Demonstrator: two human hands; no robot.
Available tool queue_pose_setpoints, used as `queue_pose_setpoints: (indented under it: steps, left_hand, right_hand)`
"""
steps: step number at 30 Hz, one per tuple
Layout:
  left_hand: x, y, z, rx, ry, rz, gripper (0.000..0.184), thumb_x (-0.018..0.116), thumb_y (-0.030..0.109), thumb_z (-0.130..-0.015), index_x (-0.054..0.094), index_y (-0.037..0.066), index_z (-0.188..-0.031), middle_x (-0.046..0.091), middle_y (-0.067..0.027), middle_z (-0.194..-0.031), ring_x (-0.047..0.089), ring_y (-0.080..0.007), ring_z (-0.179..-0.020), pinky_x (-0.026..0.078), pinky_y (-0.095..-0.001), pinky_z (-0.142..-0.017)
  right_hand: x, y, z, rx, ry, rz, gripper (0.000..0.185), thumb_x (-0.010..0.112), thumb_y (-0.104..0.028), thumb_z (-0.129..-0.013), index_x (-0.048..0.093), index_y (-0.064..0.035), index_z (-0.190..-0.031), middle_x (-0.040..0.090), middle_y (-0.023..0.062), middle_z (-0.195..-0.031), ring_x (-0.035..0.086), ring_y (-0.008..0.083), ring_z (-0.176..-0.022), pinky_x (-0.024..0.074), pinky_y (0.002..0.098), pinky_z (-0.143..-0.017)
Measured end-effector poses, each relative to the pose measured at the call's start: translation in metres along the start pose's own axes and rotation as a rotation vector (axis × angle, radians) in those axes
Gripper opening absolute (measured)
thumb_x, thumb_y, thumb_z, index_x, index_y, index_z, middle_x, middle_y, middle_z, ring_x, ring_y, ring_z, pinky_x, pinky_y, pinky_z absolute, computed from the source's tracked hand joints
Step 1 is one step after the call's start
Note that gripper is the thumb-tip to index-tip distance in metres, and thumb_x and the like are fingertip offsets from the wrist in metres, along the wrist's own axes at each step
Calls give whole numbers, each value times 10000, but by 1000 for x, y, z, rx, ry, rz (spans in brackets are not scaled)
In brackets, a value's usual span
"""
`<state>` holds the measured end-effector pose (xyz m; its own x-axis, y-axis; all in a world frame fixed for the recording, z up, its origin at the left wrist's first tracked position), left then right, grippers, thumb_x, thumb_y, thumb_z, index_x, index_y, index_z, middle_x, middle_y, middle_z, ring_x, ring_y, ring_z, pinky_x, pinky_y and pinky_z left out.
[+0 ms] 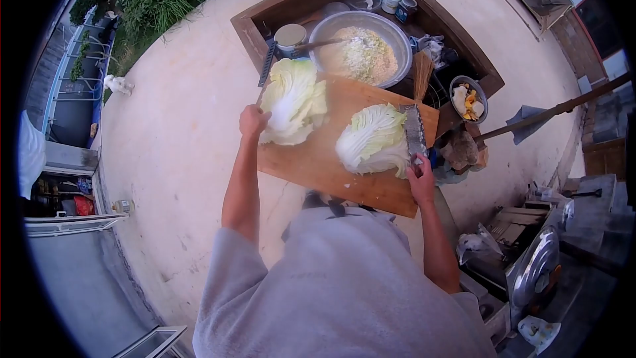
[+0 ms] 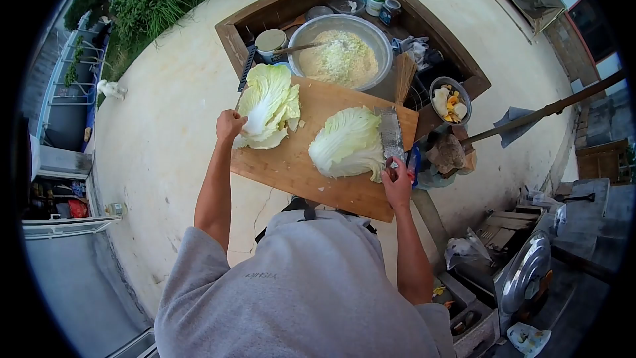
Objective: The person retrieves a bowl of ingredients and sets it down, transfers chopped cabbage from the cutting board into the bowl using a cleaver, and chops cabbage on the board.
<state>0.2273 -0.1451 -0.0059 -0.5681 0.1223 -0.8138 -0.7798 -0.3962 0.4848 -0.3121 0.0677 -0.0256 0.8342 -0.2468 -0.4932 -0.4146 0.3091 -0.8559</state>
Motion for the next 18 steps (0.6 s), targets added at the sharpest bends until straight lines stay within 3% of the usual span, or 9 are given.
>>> queue_pose_setpoints:
  steps: [3,6,9,13,14,17,18]
  left_hand:
    - [1,-3,-2,59,162,157,446,828,197,-673,650,5,-1034,687,-169,-878,681,-320,-800,549,-398,-740]
    - [0,-15,0,56,308,211,360,852,90,-686,681,9,-992,692,-112,-870,661,-219,-766,541,-354,-700]
    - [17,-50,-34,-48,99,474,305,813,24,-709,699,-5,-991,697,-71,-873,658,-186,-762,533,-323,-707]
    - [-15,-25,-16,-145,0,928,196,736,-13,-829,701,-12,-1021,716,-66,-923,671,-170,-772,541,-311,-689]
    - [-20,-19,-18,-101,-57,1042,148,704,10,-892,703,-2,-1040,723,-71,-947,689,-182,-815,562,-342,-722]
    - [-44,-1,-13,-17,-110,1153,149,691,21,-913,702,-1,-1060,730,-80,-987,699,-190,-877,577,-361,-769]
    - [-51,6,-8,-2,-122,1200,232,637,6,-943,662,-71,-1161,715,-156,-1068,710,-241,-901,600,-357,-750]
  right_hand:
    - [0,2,0,14,12,31,534,741,-172,-860,550,-117,-1355,654,46,-928,606,138,-807,502,286,-770]
    - [0,0,1,13,15,55,537,744,-186,-858,552,-131,-1357,662,55,-934,620,148,-814,510,295,-771]
    - [0,2,1,18,20,74,537,744,-196,-857,556,-138,-1356,680,73,-958,646,166,-839,522,312,-782]
    - [1,0,1,16,29,117,535,742,-201,-856,559,-142,-1355,696,87,-988,667,185,-863,532,328,-795]
    - [1,0,1,13,30,124,535,743,-201,-855,560,-144,-1355,698,86,-992,669,187,-863,533,328,-797]
    - [1,3,0,17,33,119,536,746,-200,-853,562,-150,-1354,700,82,-995,670,187,-867,534,328,-801]
    - [2,4,0,20,32,114,537,747,-200,-852,562,-152,-1354,701,80,-995,670,187,-868,535,327,-803]
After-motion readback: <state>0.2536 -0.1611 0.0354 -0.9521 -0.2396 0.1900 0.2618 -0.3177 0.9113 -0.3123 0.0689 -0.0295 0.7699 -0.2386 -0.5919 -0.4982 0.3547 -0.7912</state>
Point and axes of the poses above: each hand's wrist, its own z-axis away from the middle knuckle, its own x-axis out of the palm, y = z × x, the point moved 8 cm from there along -z, towards the middle knuckle
